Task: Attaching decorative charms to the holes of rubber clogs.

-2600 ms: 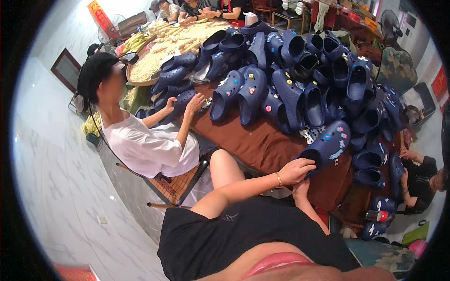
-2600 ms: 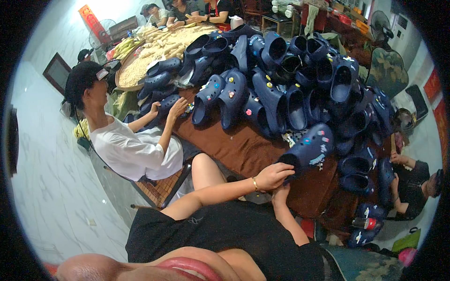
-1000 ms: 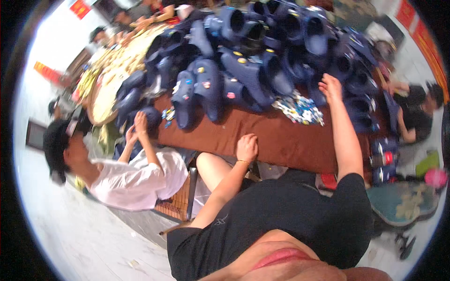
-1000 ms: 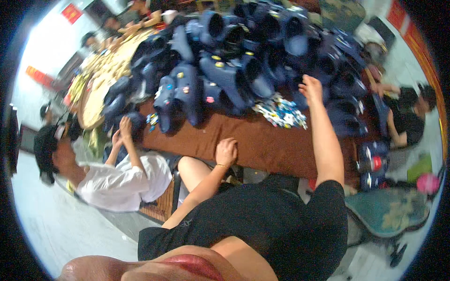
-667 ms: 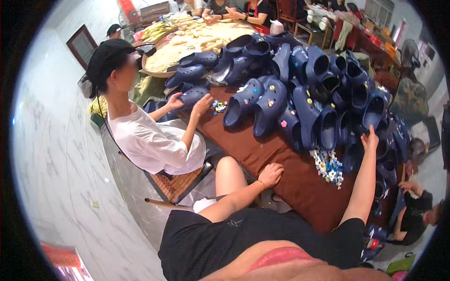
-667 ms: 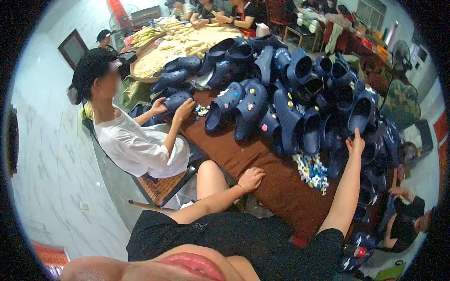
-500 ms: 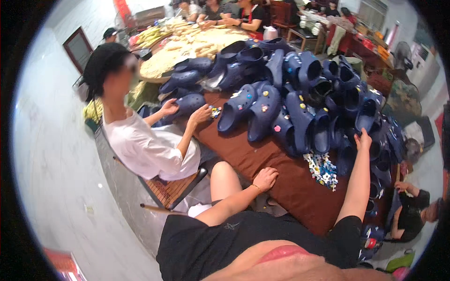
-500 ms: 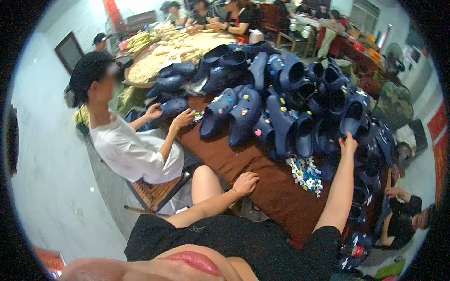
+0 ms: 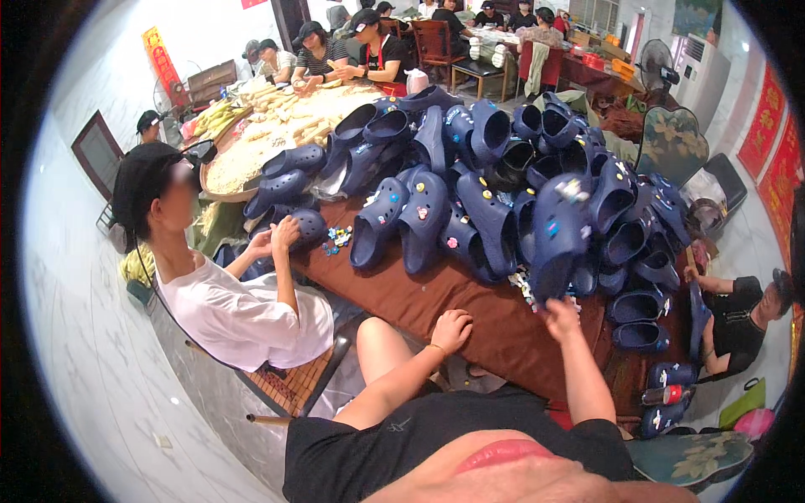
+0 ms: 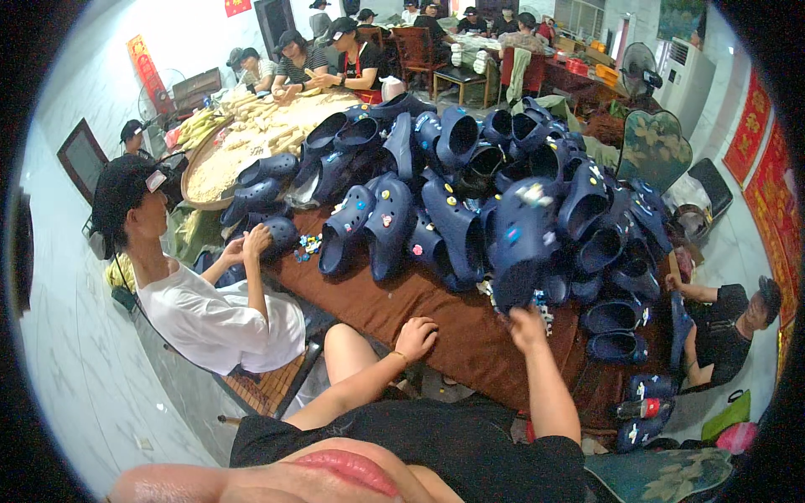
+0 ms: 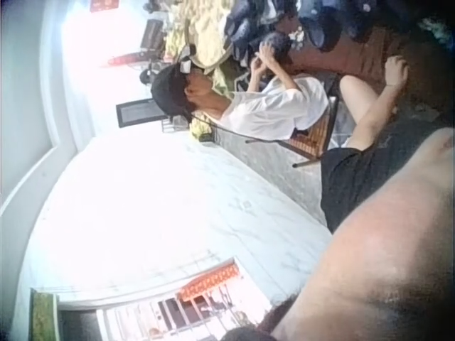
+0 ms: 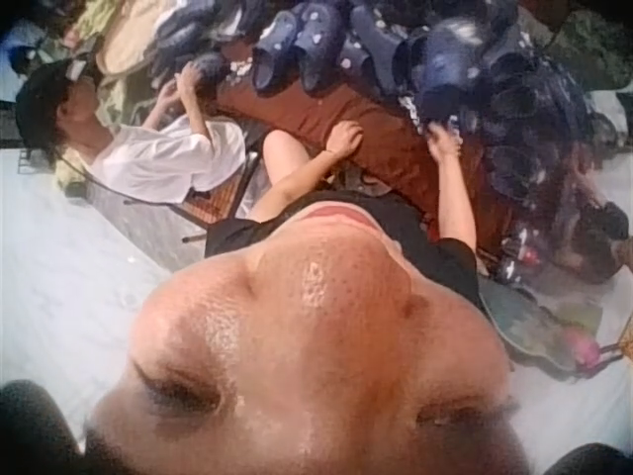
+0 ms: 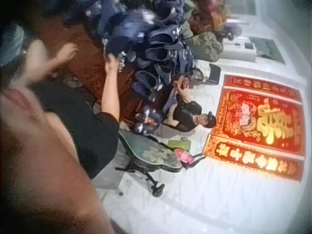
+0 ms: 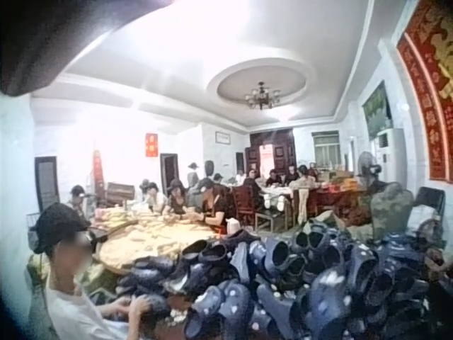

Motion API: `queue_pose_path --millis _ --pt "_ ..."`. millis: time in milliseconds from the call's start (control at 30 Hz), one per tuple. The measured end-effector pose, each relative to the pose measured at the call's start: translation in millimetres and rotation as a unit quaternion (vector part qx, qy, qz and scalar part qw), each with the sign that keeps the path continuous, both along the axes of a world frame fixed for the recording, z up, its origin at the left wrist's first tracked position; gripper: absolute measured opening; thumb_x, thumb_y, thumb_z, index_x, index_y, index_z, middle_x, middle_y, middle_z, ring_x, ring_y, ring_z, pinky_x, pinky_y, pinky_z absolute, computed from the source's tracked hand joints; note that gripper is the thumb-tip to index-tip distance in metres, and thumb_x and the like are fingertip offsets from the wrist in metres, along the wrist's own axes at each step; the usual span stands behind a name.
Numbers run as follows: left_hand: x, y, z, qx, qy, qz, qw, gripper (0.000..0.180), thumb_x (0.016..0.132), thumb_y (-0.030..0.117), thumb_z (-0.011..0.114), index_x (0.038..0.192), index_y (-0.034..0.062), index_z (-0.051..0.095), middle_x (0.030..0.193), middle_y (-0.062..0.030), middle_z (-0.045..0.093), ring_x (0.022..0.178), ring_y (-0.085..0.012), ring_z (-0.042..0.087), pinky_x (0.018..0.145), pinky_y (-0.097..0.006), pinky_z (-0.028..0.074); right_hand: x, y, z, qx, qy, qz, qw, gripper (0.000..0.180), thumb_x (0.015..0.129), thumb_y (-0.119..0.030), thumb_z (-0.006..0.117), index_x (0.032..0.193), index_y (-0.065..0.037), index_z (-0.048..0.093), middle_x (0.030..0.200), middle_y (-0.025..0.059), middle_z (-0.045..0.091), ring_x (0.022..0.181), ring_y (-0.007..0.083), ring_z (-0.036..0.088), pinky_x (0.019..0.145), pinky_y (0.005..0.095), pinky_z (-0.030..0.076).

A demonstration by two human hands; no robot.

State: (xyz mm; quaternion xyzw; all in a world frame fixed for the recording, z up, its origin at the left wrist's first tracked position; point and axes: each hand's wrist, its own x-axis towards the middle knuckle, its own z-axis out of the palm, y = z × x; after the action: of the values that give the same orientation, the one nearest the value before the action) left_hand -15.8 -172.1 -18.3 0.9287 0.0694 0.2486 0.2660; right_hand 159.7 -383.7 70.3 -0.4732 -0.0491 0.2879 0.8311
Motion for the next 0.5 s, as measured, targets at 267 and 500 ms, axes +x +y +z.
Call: queue_pose_path --millis 267,500 --pt "-12.6 -23.1 64.1 -0.396 -0.018 -0.055 0.916 0.096 0.069 0.046 0.065 0.135 0.0050 0.009 0.127 -0.0213 0.033 0.117 -0.0294 0.037 0.096 -0.034 0.030 -113.5 -18.0 -62.5 -0.094 0.106 0.194 0.971 0.051 0.070 0.008 0.051 0.118 0.003 0.037 0.107 0.0131 0.052 0.092 0.0281 0.056 0.080 0.0384 0.045" --pt "-21.1 -42.0 71.1 -0.218 -0.063 -0.015 0.974 0.098 0.065 0.031 0.069 0.136 0.0057 0.007 0.133 -0.0222 0.023 0.121 -0.0343 0.030 0.100 -0.036 0.024 -123.2 -17.1 -93.0 -0.280 -0.048 0.273 0.919 0.040 0.073 -0.010 0.061 0.108 0.005 0.049 0.094 0.0123 0.059 0.087 0.0236 0.056 0.078 0.0360 0.044"
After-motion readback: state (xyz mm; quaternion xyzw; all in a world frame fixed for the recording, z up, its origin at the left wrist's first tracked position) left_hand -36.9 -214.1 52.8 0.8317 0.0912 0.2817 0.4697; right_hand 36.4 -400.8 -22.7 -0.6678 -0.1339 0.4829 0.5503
